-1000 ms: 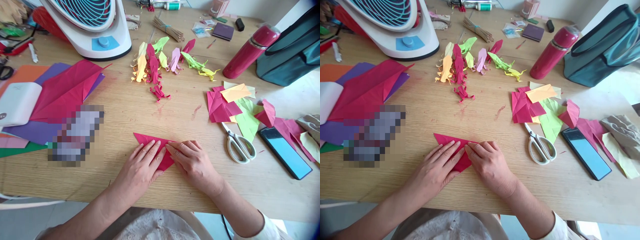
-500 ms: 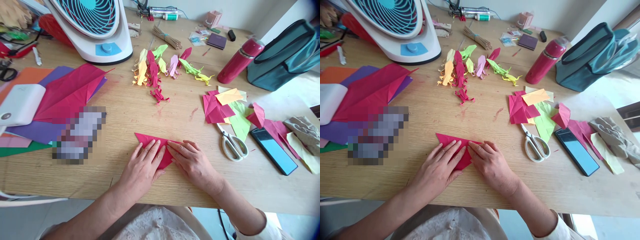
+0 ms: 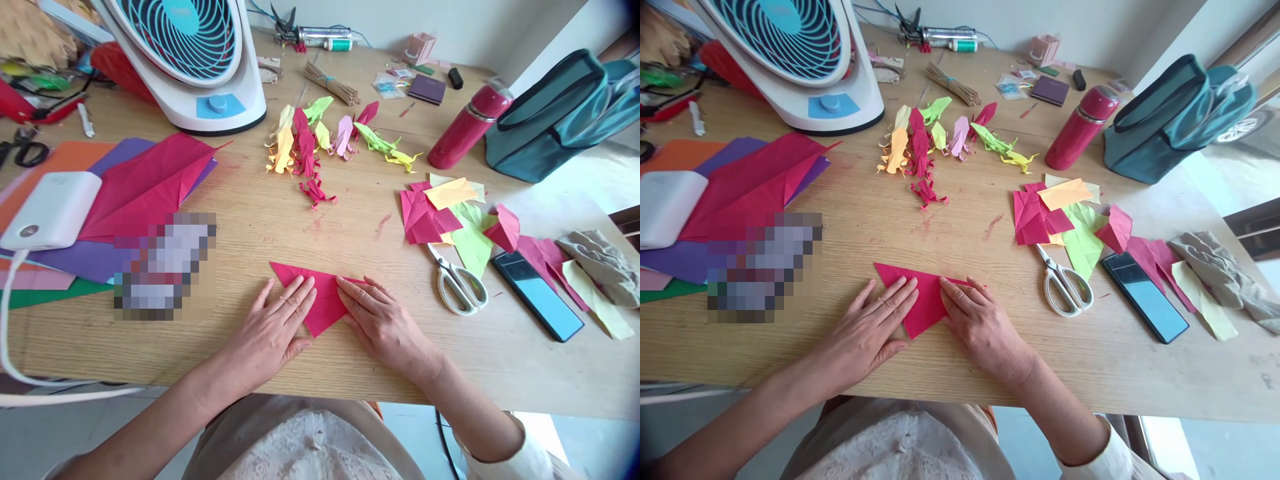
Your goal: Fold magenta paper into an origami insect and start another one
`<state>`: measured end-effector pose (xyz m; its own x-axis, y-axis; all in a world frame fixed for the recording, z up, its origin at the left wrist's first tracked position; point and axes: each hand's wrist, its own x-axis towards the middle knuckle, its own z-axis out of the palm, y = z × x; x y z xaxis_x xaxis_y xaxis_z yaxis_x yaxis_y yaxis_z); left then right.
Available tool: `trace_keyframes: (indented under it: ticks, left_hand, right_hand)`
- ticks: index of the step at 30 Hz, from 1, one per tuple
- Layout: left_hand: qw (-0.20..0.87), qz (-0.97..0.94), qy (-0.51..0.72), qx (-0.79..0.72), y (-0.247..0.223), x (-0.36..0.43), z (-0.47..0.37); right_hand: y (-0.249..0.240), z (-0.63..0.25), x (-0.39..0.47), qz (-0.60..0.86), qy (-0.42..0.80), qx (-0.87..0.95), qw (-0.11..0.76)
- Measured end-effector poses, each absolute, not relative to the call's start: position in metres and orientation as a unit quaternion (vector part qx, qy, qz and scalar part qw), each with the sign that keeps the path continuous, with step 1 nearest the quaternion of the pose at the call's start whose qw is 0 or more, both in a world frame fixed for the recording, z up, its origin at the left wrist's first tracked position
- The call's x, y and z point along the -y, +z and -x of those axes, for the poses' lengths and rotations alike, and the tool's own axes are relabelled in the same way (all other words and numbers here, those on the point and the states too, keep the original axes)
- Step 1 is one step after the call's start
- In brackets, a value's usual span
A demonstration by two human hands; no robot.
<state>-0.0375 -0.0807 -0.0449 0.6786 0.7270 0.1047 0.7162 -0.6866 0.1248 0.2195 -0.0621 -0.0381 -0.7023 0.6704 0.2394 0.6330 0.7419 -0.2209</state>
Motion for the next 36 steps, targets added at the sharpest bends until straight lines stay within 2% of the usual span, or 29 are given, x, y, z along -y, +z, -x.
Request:
trace_keyframes:
  ticks: [9,15,17,21,28,36]
  left_hand:
    - [0.027,-0.898,0.025,-0.438,-0.043,0.095,0.048]
    - [0.045,-0.897,0.046,-0.438,-0.025,0.080,0.012]
    - [0.067,-0.909,0.029,-0.411,-0.029,0.074,0.000]
    - [0.041,-0.895,0.011,-0.444,-0.047,0.071,-0.009]
    - [0.023,-0.907,0.018,-0.419,-0.049,0.074,0.000]
    - [0.038,-0.925,0.040,-0.376,-0.037,0.079,0.025]
  right_hand:
    - [-0.036,-0.220,0.063,0.369,0.074,0.918,0.125]
    - [-0.036,-0.219,0.063,0.366,0.062,0.919,0.129]
    - [-0.037,-0.218,0.064,0.369,0.059,0.919,0.129]
    - [-0.038,-0.220,0.066,0.376,0.058,0.918,0.114]
    - [-0.044,-0.249,0.082,0.493,0.023,0.865,0.092]
    - [-0.055,-0.267,0.116,0.584,0.008,0.801,0.134]
